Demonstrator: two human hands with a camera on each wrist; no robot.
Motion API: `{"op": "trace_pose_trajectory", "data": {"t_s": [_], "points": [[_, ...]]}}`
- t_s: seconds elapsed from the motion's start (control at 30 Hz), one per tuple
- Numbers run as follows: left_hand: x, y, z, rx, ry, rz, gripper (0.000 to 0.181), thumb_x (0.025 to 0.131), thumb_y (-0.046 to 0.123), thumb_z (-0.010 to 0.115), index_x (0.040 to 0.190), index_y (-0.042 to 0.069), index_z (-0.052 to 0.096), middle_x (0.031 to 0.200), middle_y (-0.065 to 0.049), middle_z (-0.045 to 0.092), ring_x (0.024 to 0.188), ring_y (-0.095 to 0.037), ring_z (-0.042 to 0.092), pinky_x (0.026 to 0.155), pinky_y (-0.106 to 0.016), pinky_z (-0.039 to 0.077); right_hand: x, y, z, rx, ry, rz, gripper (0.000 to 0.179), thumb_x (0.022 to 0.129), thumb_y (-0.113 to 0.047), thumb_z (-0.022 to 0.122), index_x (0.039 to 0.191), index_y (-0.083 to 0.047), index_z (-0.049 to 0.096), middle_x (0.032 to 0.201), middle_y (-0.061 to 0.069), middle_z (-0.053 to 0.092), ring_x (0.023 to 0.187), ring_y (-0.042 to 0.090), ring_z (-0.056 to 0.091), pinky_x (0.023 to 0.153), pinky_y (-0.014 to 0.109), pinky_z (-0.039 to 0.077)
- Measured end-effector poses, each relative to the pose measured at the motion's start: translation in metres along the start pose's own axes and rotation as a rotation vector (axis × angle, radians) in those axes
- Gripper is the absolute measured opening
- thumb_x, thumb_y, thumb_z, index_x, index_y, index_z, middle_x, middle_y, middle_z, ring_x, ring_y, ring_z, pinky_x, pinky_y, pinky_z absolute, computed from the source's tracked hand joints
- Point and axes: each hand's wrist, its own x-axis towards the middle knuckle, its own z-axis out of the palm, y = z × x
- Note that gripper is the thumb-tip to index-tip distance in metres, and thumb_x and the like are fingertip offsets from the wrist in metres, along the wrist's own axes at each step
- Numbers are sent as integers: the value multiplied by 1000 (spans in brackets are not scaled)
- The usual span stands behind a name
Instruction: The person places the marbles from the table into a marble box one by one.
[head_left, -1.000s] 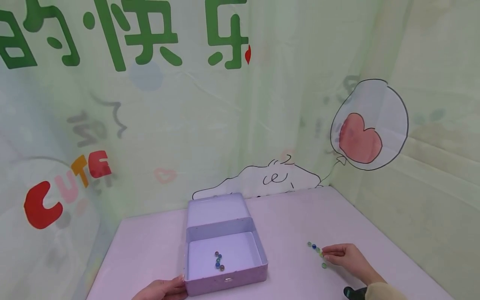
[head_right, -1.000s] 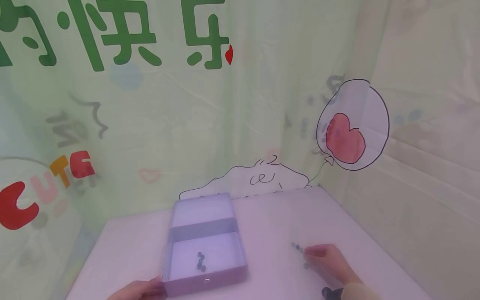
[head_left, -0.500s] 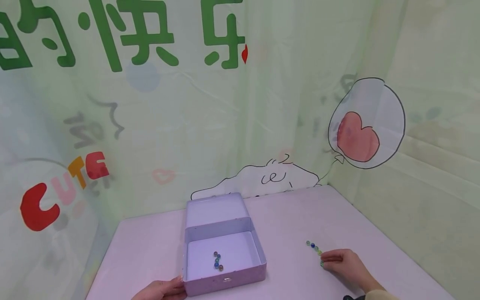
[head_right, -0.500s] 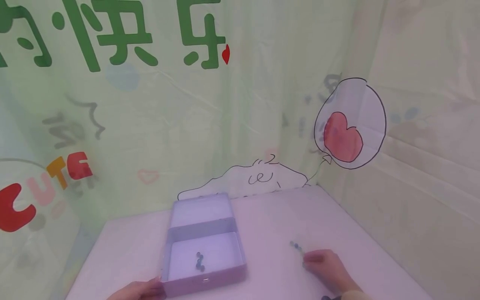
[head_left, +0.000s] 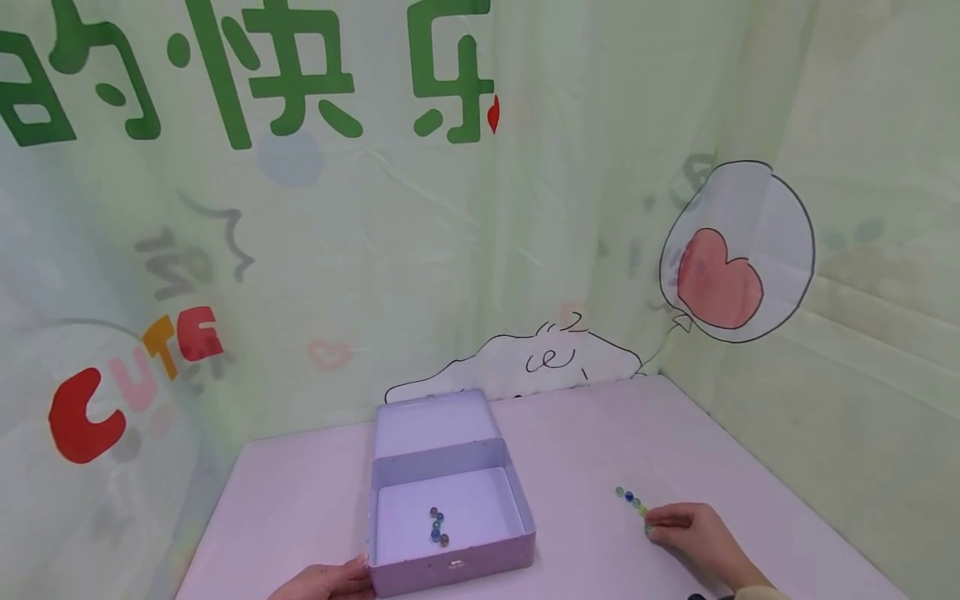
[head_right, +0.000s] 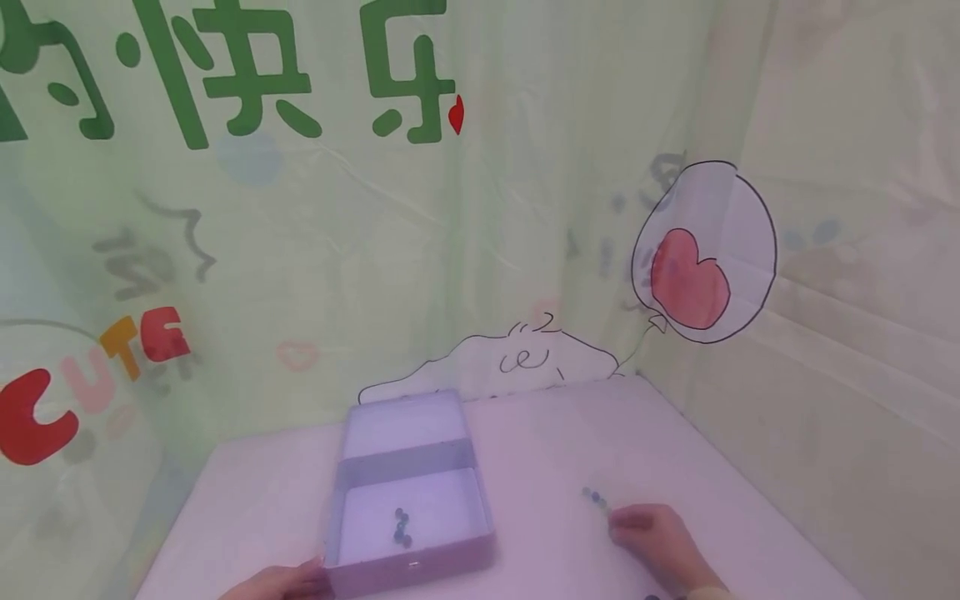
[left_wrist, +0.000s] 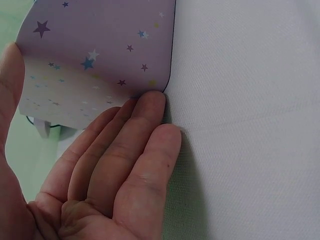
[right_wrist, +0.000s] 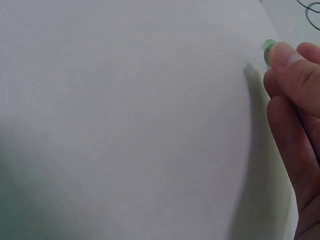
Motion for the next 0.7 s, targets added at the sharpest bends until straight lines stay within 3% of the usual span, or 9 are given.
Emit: {"op": "trace_pose_trajectory", "data": {"t_s": [0.17,0.33,0.53,0.7], "points": [[2,-4,-3,-12,-10,12,65,99,40,48,127,-19,47,125,-29,57,113,-31,59,93,-40,49,6,-8,-12,181,0,52,49,75,-19,80,114,5,65,103,13,71,88,13,69,74,27,57],[1,-3,-2,7,45,14,63,98,39,52,124,-19,50,121,-29,59,112,-32,60,92,-40,50,9,-23,-23,284,-4,98,55,79,-20,77,122,8,59,110,14,69,94,15,68,79,33,56],[-3,5,1,39,87,27,61,96,39,56,123,-15,53,120,-28,60,112,-32,60,91,-39,51,16,-40,-21,233,-43,77,53,81,-21,76,123,7,59,113,15,68,96,18,68,79,31,56],[-4,7,0,22,83,44,55,97,35,55,124,-13,53,120,-27,59,114,-31,58,91,-37,51,36,-65,0,209,-87,29,46,82,-24,75,118,2,64,110,12,70,95,19,68,79,30,56]]}}
